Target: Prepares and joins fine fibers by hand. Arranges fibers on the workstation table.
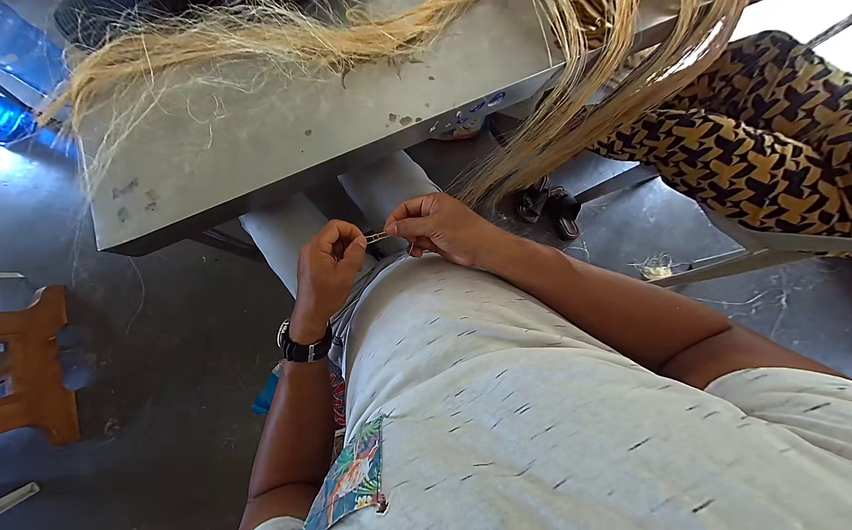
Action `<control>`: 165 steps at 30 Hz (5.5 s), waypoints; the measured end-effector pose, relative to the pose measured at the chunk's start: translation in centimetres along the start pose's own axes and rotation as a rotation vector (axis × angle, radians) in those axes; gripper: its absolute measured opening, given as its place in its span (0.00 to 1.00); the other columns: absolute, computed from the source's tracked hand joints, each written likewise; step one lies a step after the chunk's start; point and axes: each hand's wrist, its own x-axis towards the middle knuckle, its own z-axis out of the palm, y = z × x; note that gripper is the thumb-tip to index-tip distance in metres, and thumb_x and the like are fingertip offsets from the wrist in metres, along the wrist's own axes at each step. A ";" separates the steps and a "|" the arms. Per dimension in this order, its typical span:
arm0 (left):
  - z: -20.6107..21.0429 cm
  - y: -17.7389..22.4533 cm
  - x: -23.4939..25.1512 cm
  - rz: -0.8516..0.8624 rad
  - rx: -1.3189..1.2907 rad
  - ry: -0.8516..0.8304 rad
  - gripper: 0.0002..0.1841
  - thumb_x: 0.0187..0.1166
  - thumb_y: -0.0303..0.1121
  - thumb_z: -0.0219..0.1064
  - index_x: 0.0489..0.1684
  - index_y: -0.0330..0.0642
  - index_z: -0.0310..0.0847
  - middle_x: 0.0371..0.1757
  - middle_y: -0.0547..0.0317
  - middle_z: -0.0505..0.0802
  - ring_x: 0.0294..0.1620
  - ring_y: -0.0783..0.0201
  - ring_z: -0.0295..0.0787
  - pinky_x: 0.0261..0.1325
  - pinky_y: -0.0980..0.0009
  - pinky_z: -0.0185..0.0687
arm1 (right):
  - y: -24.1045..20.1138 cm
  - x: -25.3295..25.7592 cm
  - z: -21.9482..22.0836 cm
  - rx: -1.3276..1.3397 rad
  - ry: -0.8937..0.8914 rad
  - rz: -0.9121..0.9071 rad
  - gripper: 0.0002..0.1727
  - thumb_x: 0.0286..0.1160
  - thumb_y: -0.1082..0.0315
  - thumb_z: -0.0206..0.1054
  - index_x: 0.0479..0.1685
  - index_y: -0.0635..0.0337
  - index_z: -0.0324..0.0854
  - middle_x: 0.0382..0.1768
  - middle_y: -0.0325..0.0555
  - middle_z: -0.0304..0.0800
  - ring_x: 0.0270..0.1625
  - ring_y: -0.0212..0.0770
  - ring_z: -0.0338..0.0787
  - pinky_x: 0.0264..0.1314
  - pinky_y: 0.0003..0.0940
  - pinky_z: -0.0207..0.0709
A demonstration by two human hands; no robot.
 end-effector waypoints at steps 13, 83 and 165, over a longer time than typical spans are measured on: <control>-1.3 -0.4 -0.3 -0.001 -0.003 -0.028 0.04 0.83 0.30 0.62 0.42 0.43 0.83 0.26 0.60 0.87 0.20 0.68 0.81 0.24 0.74 0.79 | -0.2 -0.1 -0.4 -0.090 -0.036 -0.010 0.05 0.80 0.74 0.69 0.37 0.65 0.87 0.26 0.39 0.85 0.20 0.28 0.76 0.25 0.21 0.73; 0.4 -1.2 0.6 0.183 0.411 0.016 0.04 0.78 0.27 0.66 0.44 0.41 0.85 0.37 0.60 0.89 0.30 0.72 0.83 0.33 0.74 0.83 | -0.2 0.1 -0.6 -0.486 -0.140 -0.184 0.06 0.83 0.70 0.67 0.39 0.61 0.89 0.19 0.37 0.81 0.19 0.27 0.75 0.21 0.23 0.68; 2.4 0.3 2.6 0.181 0.005 0.119 0.09 0.86 0.33 0.65 0.48 0.39 0.90 0.40 0.59 0.90 0.30 0.70 0.87 0.33 0.74 0.88 | -1.4 -0.1 0.6 0.019 -0.079 -0.098 0.07 0.81 0.77 0.65 0.53 0.65 0.78 0.33 0.48 0.92 0.33 0.37 0.94 0.44 0.32 0.91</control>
